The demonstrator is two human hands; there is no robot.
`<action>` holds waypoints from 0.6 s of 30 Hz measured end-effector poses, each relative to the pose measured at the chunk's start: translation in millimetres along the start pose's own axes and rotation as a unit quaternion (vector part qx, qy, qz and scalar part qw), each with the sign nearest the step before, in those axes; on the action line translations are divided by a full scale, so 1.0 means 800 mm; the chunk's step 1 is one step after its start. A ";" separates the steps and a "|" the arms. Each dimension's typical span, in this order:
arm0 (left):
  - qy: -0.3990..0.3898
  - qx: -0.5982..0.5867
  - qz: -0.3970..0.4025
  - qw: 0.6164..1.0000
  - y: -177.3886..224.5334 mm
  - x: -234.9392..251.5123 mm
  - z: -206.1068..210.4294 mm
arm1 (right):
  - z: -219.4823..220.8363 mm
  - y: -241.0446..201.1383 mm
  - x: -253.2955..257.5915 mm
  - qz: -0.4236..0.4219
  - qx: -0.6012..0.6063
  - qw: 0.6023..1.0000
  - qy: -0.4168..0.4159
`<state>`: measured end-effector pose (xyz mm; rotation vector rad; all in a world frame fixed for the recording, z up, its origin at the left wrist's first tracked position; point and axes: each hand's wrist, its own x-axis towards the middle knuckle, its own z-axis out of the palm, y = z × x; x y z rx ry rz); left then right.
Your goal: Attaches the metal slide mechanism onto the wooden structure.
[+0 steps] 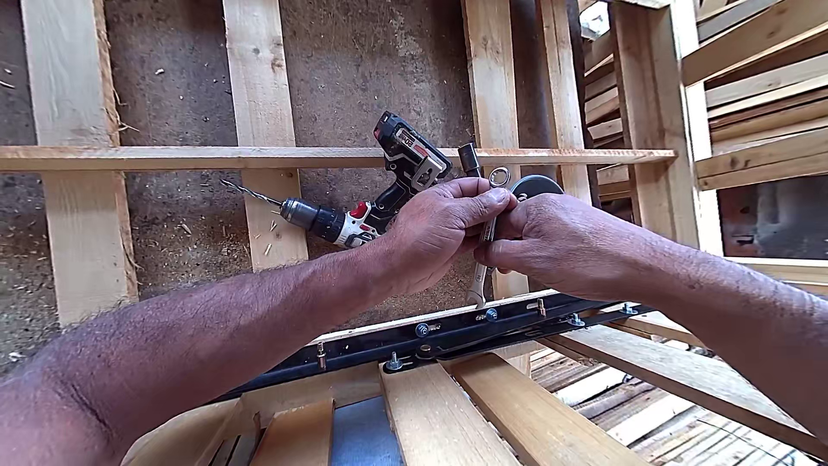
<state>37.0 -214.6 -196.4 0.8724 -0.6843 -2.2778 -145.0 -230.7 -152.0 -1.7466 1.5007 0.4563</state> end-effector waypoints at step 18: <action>-0.152 0.466 -0.338 0.804 -0.068 0.045 -0.106 | 0.040 -0.044 -0.046 -0.033 -0.210 0.947 -0.242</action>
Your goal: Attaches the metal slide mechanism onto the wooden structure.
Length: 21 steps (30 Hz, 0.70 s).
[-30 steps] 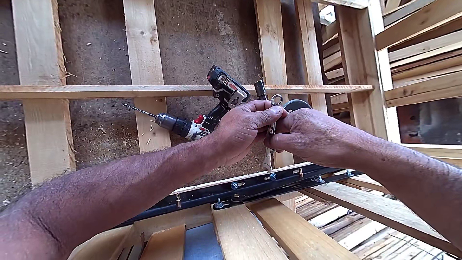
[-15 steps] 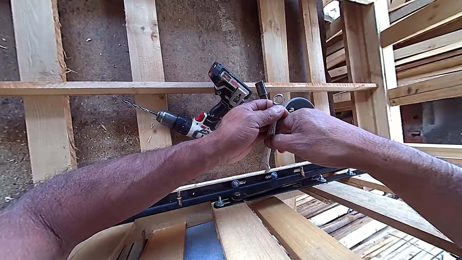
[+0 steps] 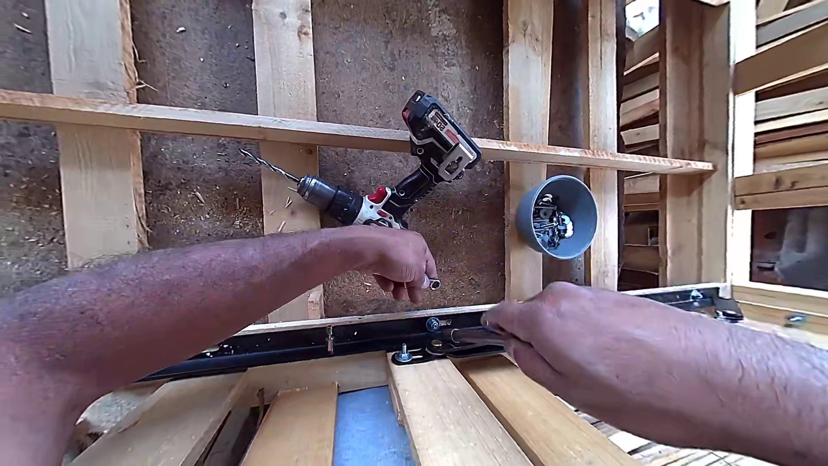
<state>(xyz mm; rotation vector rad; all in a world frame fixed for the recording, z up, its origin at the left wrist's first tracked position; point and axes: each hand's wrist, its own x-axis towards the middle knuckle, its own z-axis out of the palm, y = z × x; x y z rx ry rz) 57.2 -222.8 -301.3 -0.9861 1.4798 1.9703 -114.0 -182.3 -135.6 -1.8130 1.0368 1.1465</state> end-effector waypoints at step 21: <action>-0.085 -0.137 -0.048 0.986 -0.051 0.059 0.031 | 0.024 -0.002 0.011 -0.126 -0.064 0.986 -0.093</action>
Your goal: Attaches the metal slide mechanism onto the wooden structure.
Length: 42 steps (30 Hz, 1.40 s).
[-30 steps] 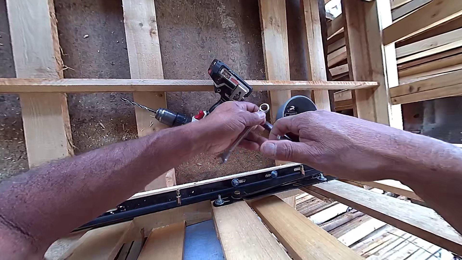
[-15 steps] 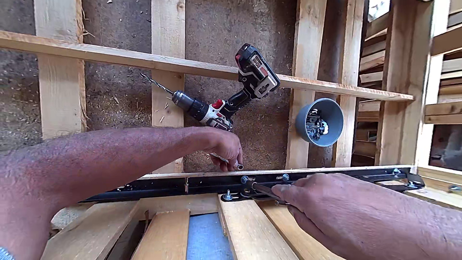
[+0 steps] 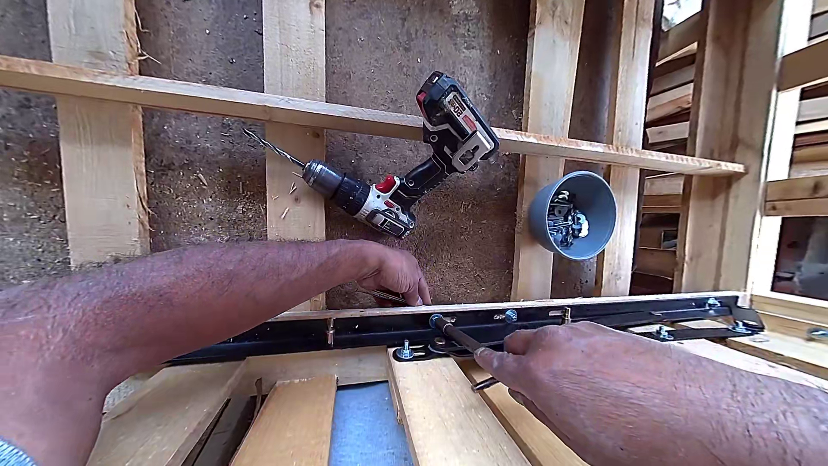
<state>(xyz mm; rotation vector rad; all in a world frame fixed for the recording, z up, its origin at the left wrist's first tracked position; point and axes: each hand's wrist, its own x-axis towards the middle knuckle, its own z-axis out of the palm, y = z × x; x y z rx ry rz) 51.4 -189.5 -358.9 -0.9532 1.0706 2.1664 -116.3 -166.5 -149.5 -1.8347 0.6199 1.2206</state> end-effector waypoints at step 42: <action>-0.042 0.119 -0.056 0.990 0.041 0.037 -0.002 | 0.017 0.019 0.007 -0.076 -0.055 0.977 0.191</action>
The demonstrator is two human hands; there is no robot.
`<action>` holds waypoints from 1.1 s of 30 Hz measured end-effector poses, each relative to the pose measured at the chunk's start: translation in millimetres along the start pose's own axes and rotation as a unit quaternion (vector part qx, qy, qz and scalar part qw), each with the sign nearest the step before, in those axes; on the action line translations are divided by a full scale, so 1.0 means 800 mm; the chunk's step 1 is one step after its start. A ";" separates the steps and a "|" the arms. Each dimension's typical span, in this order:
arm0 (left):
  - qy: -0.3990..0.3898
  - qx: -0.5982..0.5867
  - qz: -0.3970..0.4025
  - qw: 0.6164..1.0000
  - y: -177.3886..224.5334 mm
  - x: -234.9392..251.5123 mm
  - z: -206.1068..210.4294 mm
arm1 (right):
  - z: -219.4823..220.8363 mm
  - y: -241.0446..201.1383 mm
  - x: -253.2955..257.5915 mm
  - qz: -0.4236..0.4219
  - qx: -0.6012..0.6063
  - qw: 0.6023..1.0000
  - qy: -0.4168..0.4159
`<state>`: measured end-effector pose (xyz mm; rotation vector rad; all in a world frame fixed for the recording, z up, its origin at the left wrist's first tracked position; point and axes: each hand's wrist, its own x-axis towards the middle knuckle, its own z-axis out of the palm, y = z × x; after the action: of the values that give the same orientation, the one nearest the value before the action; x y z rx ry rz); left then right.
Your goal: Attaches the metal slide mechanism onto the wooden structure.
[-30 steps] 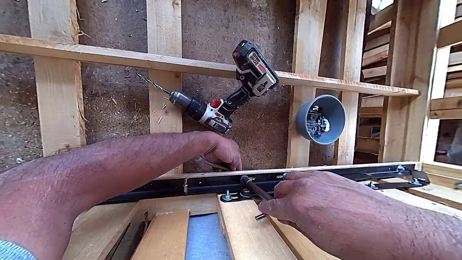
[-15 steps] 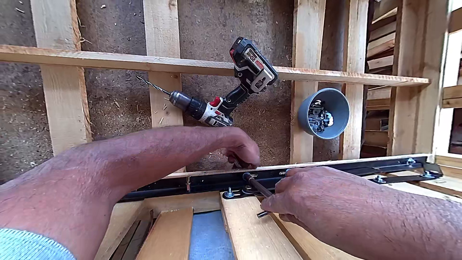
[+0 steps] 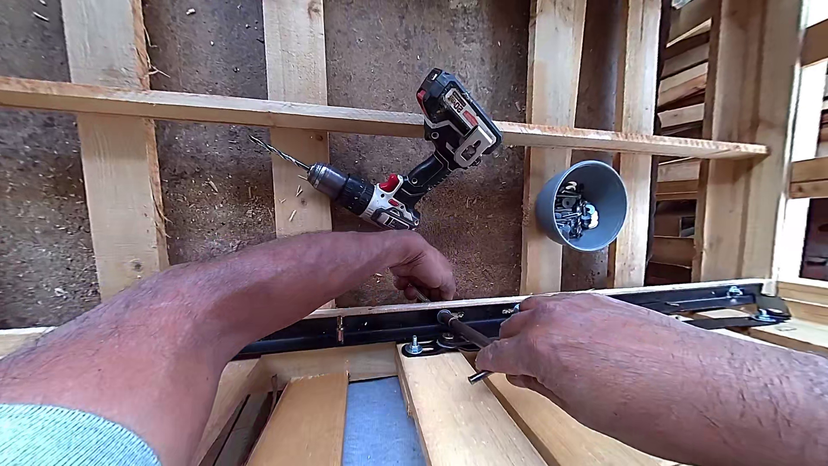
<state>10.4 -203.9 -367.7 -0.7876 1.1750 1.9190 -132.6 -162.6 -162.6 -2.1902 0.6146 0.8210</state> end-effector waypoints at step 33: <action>0.002 0.239 0.015 0.971 0.031 -0.010 -0.010 | -0.006 -0.006 0.003 0.032 0.016 0.998 -0.055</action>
<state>-5.2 -221.2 -353.5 -0.5125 1.5754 1.5575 -126.1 -163.5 -159.4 -2.0902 0.6415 0.9524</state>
